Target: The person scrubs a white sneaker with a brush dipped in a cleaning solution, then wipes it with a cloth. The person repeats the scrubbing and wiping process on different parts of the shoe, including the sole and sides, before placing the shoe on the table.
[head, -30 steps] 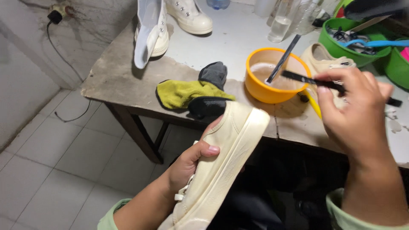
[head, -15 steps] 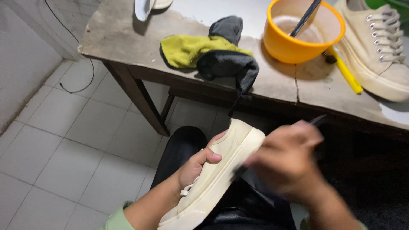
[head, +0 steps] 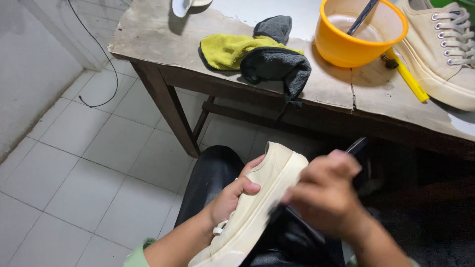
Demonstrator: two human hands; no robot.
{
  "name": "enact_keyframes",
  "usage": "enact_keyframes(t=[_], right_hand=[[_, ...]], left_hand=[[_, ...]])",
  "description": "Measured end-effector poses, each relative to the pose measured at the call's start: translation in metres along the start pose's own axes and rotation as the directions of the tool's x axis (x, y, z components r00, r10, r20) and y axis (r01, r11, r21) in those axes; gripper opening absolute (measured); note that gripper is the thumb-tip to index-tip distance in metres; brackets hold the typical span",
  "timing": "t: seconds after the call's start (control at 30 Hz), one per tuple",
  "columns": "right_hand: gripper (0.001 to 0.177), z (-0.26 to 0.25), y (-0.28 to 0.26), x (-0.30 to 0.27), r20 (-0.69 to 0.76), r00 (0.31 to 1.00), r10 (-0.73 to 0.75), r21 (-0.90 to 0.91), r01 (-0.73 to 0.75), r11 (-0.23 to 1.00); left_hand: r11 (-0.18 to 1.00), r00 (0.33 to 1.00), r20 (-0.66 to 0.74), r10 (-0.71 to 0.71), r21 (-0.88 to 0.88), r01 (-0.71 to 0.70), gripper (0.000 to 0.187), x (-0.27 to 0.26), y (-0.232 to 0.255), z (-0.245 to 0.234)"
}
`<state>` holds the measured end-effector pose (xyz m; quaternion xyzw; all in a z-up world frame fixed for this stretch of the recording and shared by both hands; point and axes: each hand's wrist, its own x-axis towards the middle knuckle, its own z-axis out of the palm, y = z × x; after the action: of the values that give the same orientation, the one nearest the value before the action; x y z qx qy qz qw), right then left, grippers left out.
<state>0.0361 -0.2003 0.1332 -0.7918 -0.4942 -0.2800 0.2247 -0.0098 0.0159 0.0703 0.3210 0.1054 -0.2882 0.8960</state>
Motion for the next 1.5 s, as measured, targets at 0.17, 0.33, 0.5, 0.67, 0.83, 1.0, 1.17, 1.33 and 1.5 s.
enact_keyframes(t=[0.17, 0.33, 0.5, 0.67, 0.83, 1.0, 1.17, 1.33, 1.5], right_hand=[[0.012, -0.003, 0.001, -0.001, -0.022, 0.994, 0.109, -0.036, -0.110, 0.993], [0.022, -0.013, 0.005, 0.003, -0.011, 0.999, 0.047, 0.011, -0.047, 0.999], [0.016, -0.003, -0.022, -0.009, -0.023, 1.000, -0.010, -0.074, 0.008, 0.997], [0.016, -0.014, 0.003, -0.010, -0.049, 0.995, 0.090, -0.131, -0.096, 0.987], [0.024, -0.017, 0.002, -0.008, -0.011, 1.000, 0.015, -0.059, -0.016, 0.998], [0.012, -0.003, -0.024, -0.013, -0.075, 0.997, 0.009, -0.025, -0.011, 1.000], [0.019, -0.019, 0.014, -0.020, -0.070, 0.984, 0.163, -0.124, -0.171, 0.978], [0.013, -0.007, -0.003, -0.023, -0.068, 0.998, -0.011, -0.073, 0.006, 0.997], [0.026, -0.012, -0.010, -0.009, -0.039, 0.999, 0.038, -0.117, -0.043, 0.992]], left_hand=[[0.997, 0.999, -0.035, -0.020, -0.075, 0.017, 0.080, -0.004, -0.007, -0.002], [0.996, 1.000, -0.011, 0.018, -0.084, -0.019, 0.082, -0.008, -0.011, -0.008], [0.998, 0.998, -0.060, 0.000, -0.055, -0.004, 0.081, -0.013, -0.009, 0.008], [1.000, 0.999, -0.031, -0.008, -0.007, 0.008, 0.082, -0.013, -0.010, 0.006], [1.000, 0.998, -0.056, -0.010, 0.008, 0.011, 0.084, -0.015, -0.006, 0.011], [0.999, 0.999, -0.035, -0.026, -0.041, 0.024, 0.080, -0.012, -0.008, 0.008], [0.999, 0.999, -0.042, -0.033, -0.013, 0.032, 0.082, -0.016, -0.007, 0.008], [0.998, 0.999, -0.014, -0.029, -0.056, 0.029, 0.083, -0.012, -0.007, 0.006], [1.000, 1.000, -0.019, 0.013, -0.006, -0.013, 0.084, -0.005, -0.015, -0.005]])
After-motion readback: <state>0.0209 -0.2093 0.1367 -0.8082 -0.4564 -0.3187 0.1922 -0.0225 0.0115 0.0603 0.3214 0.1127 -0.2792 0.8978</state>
